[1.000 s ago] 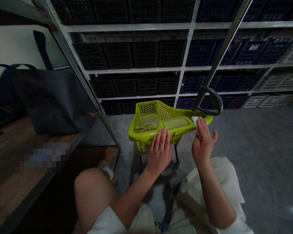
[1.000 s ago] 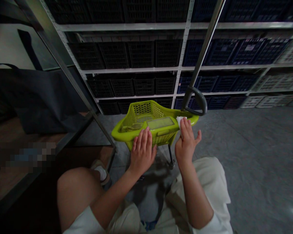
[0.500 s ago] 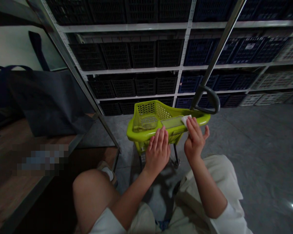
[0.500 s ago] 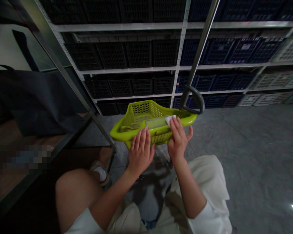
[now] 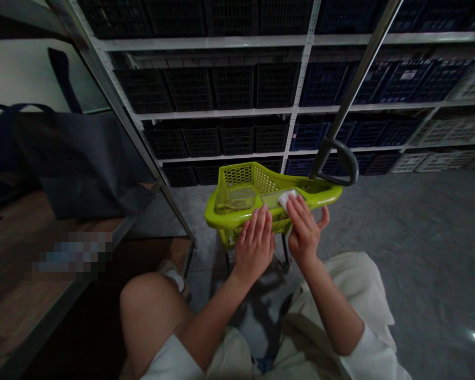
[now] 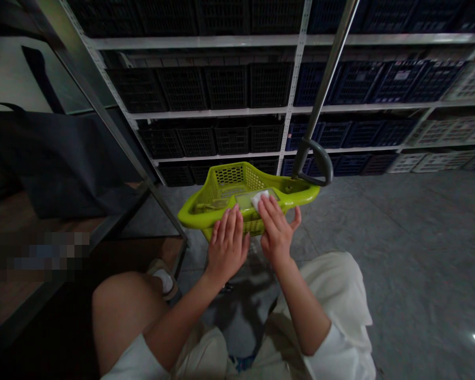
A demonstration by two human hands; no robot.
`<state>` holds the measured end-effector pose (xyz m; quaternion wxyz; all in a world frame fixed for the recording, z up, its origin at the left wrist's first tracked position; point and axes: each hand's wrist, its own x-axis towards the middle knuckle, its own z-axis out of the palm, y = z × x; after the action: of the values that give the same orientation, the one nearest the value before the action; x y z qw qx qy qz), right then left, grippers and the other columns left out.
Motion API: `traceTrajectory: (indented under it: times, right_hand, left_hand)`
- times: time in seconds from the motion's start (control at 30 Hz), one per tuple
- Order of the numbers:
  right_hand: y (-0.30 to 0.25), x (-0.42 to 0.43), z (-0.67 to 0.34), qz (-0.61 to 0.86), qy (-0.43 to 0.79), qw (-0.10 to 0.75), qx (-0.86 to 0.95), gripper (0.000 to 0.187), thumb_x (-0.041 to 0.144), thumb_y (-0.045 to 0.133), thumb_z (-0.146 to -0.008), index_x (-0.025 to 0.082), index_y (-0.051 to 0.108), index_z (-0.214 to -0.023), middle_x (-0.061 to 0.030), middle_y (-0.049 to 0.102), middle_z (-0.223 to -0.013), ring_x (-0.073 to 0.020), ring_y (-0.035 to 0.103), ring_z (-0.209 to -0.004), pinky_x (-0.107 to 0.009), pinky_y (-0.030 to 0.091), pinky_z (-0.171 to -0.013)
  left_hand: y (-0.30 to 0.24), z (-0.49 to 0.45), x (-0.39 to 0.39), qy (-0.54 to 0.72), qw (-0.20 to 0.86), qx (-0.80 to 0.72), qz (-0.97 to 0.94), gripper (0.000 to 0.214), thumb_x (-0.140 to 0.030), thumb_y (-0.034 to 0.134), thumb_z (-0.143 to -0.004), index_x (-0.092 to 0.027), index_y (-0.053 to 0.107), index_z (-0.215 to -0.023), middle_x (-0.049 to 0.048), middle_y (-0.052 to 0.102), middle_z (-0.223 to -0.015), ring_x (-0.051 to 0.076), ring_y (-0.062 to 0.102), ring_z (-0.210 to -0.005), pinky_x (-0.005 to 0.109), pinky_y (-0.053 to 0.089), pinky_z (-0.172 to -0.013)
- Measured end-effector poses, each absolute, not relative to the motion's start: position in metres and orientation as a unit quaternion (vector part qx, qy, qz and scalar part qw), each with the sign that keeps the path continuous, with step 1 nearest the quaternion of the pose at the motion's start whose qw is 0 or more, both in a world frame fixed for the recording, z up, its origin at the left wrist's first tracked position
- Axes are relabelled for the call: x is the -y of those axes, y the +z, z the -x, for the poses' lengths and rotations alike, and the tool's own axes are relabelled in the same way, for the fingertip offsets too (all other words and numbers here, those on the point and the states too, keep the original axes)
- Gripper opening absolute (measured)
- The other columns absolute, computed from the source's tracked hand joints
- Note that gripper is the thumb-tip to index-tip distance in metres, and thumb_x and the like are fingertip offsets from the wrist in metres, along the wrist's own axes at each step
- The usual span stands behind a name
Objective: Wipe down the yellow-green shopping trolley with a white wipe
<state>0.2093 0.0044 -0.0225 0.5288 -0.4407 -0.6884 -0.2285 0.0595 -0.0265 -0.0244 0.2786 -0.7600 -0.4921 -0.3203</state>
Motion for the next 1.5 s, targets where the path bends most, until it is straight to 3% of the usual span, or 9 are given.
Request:
traceTrajectory:
  times: [0.17,0.4,0.5,0.63,0.87,1.1,1.23,1.33,1.5]
  right_hand:
    - [-0.029,-0.013,-0.217,0.529,-0.208,0.593,0.570,0.062,0.011,0.031,-0.090,0.029,0.043,-0.148,-0.0101,0.053,-0.147,-0.0232,0.046,-0.139,-0.058,0.015,-0.117]
    - [-0.020,0.011,-0.182,0.422,-0.190,0.509,0.725,0.065,0.009,0.034,-0.089,0.028,0.039,-0.150,-0.0083,0.057,-0.143,-0.0212,0.050,-0.136,-0.050,0.016,-0.119]
    - [-0.022,-0.003,-0.211,0.447,-0.226,0.531,0.683,0.064,0.009,0.034,-0.089,0.032,0.044,-0.147,-0.0056,0.060,-0.141,-0.0216,0.053,-0.133,-0.053,0.010,-0.119]
    - [-0.023,-0.009,-0.225,0.541,-0.210,0.573,0.579,0.065,0.009,0.032,-0.088,0.031,0.043,-0.148,-0.0080,0.055,-0.145,-0.0223,0.046,-0.139,-0.054,0.016,-0.117]
    - [-0.014,0.017,-0.197,0.427,-0.184,0.467,0.752,0.066,0.009,0.035,-0.088,0.027,0.036,-0.152,-0.0085,0.053,-0.147,-0.0198,0.046,-0.139,-0.049,0.015,-0.119]
    - [-0.022,-0.005,-0.226,0.552,-0.193,0.564,0.584,0.065,0.009,0.031,-0.086,0.027,0.044,-0.147,-0.0103,0.053,-0.147,-0.0223,0.046,-0.139,-0.054,0.020,-0.115]
    - [-0.019,0.015,-0.195,0.458,-0.175,0.505,0.711,0.065,0.010,0.033,-0.090,0.026,0.035,-0.152,-0.0106,0.050,-0.149,-0.0209,0.039,-0.143,-0.049,0.022,-0.116]
    - [-0.018,0.015,-0.198,0.408,-0.185,0.476,0.757,0.065,0.010,0.035,-0.090,0.029,0.035,-0.152,-0.0079,0.054,-0.146,-0.0203,0.045,-0.140,-0.048,0.018,-0.118]
    - [-0.021,-0.005,-0.222,0.514,-0.193,0.569,0.612,0.065,0.009,0.032,-0.089,0.031,0.042,-0.148,-0.0075,0.053,-0.147,-0.0226,0.048,-0.138,-0.052,0.023,-0.115]
  left_hand:
    - [-0.023,-0.065,0.027,-0.321,0.272,0.487,0.766,0.065,-0.031,0.046,-0.096,-0.006,0.027,-0.154,0.0143,0.042,-0.155,0.021,0.028,-0.149,0.036,0.011,-0.124]
    - [-0.028,-0.065,0.024,-0.323,0.285,0.496,0.754,0.059,-0.024,0.038,-0.098,-0.009,0.026,-0.154,0.0121,0.044,-0.154,0.018,0.033,-0.147,0.034,0.013,-0.124]
    - [-0.025,-0.064,0.026,-0.323,0.276,0.485,0.764,0.062,-0.029,0.044,-0.097,-0.007,0.029,-0.153,0.0137,0.043,-0.154,0.020,0.030,-0.149,0.036,0.011,-0.124]
    - [-0.023,-0.068,0.026,-0.331,0.277,0.479,0.764,0.062,-0.031,0.046,-0.097,-0.005,0.031,-0.152,0.0144,0.042,-0.154,0.021,0.027,-0.150,0.036,0.008,-0.125]
    - [-0.025,-0.068,0.025,-0.332,0.271,0.495,0.756,0.060,-0.026,0.042,-0.098,-0.008,0.028,-0.154,0.0123,0.045,-0.153,0.019,0.031,-0.148,0.034,0.014,-0.124]
    - [-0.024,-0.065,0.027,-0.334,0.275,0.483,0.761,0.062,-0.031,0.045,-0.097,-0.006,0.031,-0.152,0.0140,0.042,-0.154,0.021,0.030,-0.149,0.036,0.008,-0.125]
    - [-0.026,-0.066,0.027,-0.332,0.277,0.495,0.754,0.059,-0.029,0.043,-0.098,-0.007,0.032,-0.152,0.0129,0.043,-0.154,0.020,0.029,-0.149,0.035,0.008,-0.124]
    - [-0.024,-0.064,0.027,-0.328,0.280,0.496,0.753,0.058,-0.027,0.044,-0.097,-0.008,0.034,-0.151,0.0121,0.043,-0.154,0.019,0.029,-0.149,0.034,0.007,-0.124]
    - [-0.022,-0.064,0.028,-0.330,0.282,0.484,0.760,0.061,-0.031,0.047,-0.096,-0.006,0.034,-0.151,0.0145,0.044,-0.153,0.022,0.031,-0.148,0.037,0.011,-0.124]
